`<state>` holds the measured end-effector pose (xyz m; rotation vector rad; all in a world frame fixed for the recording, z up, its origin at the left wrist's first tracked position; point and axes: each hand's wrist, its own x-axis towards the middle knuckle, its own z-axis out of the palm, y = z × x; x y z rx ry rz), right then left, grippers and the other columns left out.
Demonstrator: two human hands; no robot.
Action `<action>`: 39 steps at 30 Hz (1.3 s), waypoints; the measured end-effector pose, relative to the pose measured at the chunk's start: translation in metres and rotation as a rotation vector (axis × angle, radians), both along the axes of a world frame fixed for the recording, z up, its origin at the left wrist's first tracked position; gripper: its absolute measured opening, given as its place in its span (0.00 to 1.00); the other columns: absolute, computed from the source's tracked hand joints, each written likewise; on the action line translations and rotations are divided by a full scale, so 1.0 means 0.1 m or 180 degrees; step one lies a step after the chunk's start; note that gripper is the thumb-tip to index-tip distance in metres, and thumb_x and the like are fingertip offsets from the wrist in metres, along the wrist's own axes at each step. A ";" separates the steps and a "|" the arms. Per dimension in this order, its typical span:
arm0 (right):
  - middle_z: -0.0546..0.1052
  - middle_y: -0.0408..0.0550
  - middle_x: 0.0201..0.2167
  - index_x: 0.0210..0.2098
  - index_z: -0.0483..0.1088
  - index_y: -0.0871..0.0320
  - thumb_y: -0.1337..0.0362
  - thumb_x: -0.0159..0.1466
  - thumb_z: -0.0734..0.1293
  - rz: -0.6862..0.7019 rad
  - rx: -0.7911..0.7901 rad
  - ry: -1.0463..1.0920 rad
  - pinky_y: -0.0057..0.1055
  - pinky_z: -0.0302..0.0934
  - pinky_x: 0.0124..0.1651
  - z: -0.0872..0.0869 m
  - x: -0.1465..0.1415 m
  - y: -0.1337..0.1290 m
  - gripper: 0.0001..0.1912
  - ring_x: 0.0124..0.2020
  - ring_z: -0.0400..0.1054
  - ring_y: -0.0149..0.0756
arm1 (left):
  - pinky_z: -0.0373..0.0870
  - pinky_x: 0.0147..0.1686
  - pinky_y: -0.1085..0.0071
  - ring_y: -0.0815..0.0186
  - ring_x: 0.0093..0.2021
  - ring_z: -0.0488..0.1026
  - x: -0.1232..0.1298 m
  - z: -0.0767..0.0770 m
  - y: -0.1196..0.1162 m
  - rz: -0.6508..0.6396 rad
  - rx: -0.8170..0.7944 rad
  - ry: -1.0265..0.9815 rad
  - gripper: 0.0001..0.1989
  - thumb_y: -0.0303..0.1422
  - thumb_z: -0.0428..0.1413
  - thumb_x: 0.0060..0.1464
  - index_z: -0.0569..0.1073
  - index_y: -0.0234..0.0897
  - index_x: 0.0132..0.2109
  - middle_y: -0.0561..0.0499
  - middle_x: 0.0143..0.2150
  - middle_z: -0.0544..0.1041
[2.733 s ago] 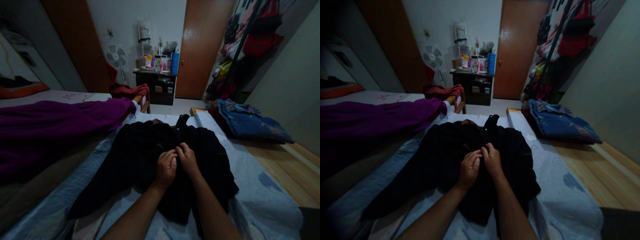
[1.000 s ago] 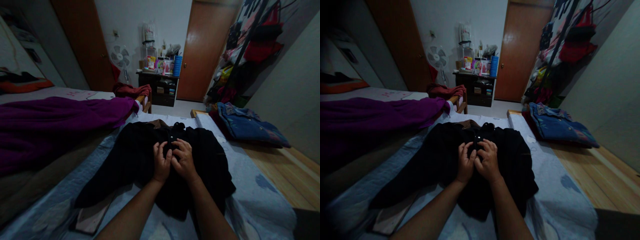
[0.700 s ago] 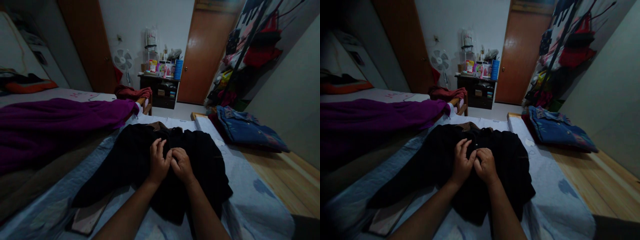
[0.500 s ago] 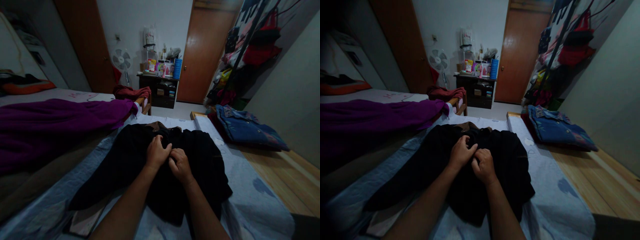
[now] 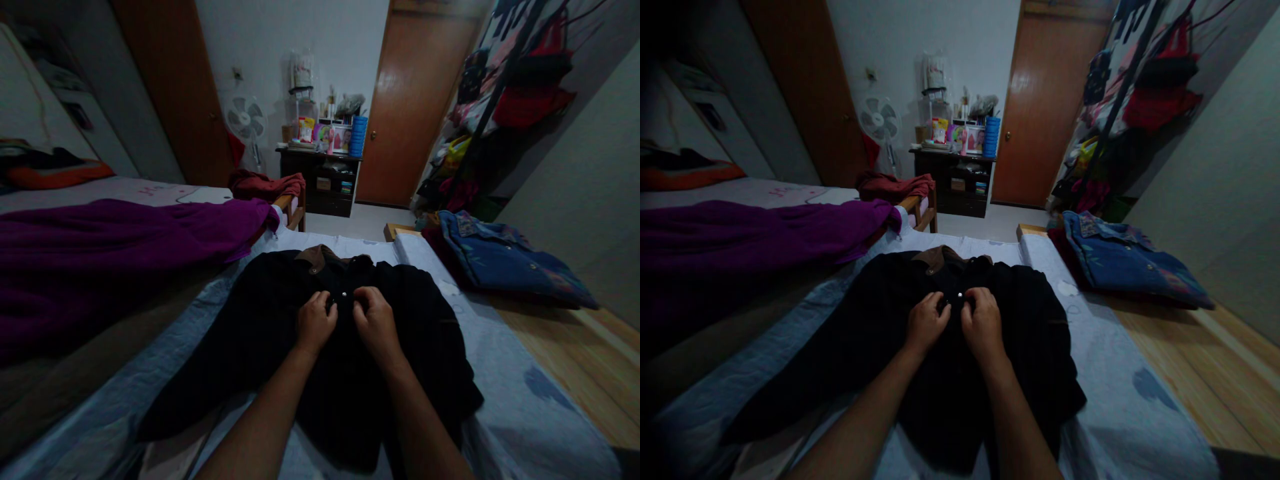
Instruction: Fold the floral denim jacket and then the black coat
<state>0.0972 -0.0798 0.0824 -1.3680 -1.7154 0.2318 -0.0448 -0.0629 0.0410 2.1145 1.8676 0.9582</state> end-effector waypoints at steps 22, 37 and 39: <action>0.74 0.62 0.41 0.50 0.67 0.63 0.53 0.56 0.69 -0.1071 -0.0170 -0.1187 0.47 0.55 0.50 -0.41 0.02 0.40 0.27 0.46 0.66 0.53 | 0.65 0.37 0.71 0.63 0.39 0.74 0.04 -0.02 0.08 -0.0018 0.0074 -0.0227 0.03 0.31 0.54 0.56 0.70 0.41 0.39 0.51 0.37 0.75; 0.70 0.51 0.41 0.33 0.73 0.55 0.65 0.59 0.66 -0.0790 0.0378 -0.0699 0.45 0.53 0.50 -0.22 0.00 0.31 0.03 0.46 0.60 0.47 | 0.66 0.36 0.71 0.63 0.36 0.75 0.03 -0.02 0.10 -0.0120 0.0179 -0.0602 0.12 0.42 0.51 0.61 0.72 0.39 0.40 0.50 0.34 0.76; 0.71 0.51 0.40 0.33 0.73 0.55 0.65 0.60 0.66 -0.0647 0.0460 -0.0585 0.44 0.54 0.49 -0.20 -0.01 0.30 0.03 0.46 0.60 0.46 | 0.66 0.39 0.70 0.62 0.40 0.75 0.01 -0.01 0.10 -0.0204 0.0228 -0.0722 0.15 0.43 0.47 0.63 0.72 0.39 0.42 0.49 0.37 0.77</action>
